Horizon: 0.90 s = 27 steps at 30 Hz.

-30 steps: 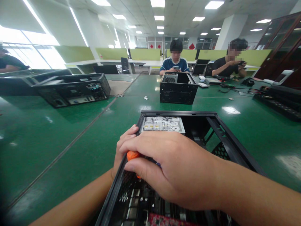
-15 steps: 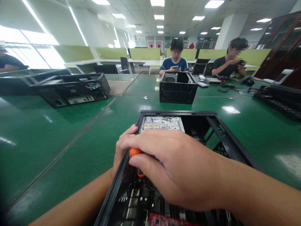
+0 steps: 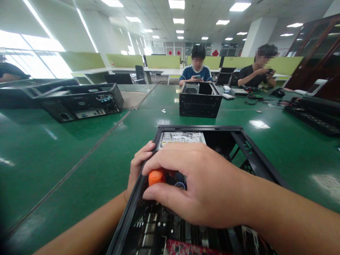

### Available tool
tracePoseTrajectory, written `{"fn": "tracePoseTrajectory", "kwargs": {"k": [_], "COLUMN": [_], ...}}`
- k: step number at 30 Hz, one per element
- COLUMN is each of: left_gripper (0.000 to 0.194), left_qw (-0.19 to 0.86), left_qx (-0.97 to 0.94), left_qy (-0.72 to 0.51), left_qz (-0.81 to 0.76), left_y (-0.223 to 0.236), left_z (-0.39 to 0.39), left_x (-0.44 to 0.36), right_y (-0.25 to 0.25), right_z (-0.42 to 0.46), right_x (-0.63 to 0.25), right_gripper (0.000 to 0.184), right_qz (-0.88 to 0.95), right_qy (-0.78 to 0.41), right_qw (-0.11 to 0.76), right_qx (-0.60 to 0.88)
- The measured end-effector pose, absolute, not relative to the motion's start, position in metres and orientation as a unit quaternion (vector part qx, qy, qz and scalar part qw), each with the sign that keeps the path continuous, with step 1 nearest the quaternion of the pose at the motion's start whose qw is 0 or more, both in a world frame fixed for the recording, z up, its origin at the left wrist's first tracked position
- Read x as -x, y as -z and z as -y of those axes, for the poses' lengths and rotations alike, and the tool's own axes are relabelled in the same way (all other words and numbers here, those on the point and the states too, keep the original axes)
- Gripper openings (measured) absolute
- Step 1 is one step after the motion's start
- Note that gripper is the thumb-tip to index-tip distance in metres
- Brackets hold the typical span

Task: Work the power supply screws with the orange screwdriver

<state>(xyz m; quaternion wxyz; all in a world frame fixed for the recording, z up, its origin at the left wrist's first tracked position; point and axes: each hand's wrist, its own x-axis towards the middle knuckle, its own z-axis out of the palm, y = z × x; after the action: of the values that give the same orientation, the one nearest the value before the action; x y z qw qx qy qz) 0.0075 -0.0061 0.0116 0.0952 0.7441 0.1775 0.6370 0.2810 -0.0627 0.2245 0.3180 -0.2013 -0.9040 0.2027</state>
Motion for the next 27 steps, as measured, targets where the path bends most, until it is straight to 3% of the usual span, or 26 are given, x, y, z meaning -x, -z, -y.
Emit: {"fn": "tracePoseTrajectory", "kwargs": {"k": [5,13,18,23,27], "left_gripper": [0.054,0.056,0.056,0.055,0.055], "left_qw": [0.117,0.097,0.099,0.085,0.078], "left_qx": [-0.744,-0.749,-0.744,-0.751,-0.751], "left_qy": [-0.627,-0.637,-0.637,-0.629,-0.629], "left_qz": [-0.199,-0.154,-0.174,-0.182,-0.184], "left_y": [-0.003,-0.017,-0.015,-0.015,-0.015], "left_z": [0.008,0.007,0.006,0.008,0.007], "left_x": [-0.007,-0.009,-0.009,-0.009,-0.008], "right_y": [-0.22,-0.219,-0.228,-0.236,-0.24], "right_z": [0.066,0.065,0.066,0.067,0.065], "right_x": [-0.283,-0.278,-0.286,-0.311,-0.323], "right_gripper": [0.039,0.006,0.01,0.014,0.016], "right_qz": [0.906,0.9,0.897,0.842,0.837], "right_qy": [-0.194,-0.232,-0.231,-0.219,-0.244], "right_qw": [0.318,0.324,0.321,0.407,0.395], "right_qx": [0.202,0.179,0.198,0.277,0.29]}}
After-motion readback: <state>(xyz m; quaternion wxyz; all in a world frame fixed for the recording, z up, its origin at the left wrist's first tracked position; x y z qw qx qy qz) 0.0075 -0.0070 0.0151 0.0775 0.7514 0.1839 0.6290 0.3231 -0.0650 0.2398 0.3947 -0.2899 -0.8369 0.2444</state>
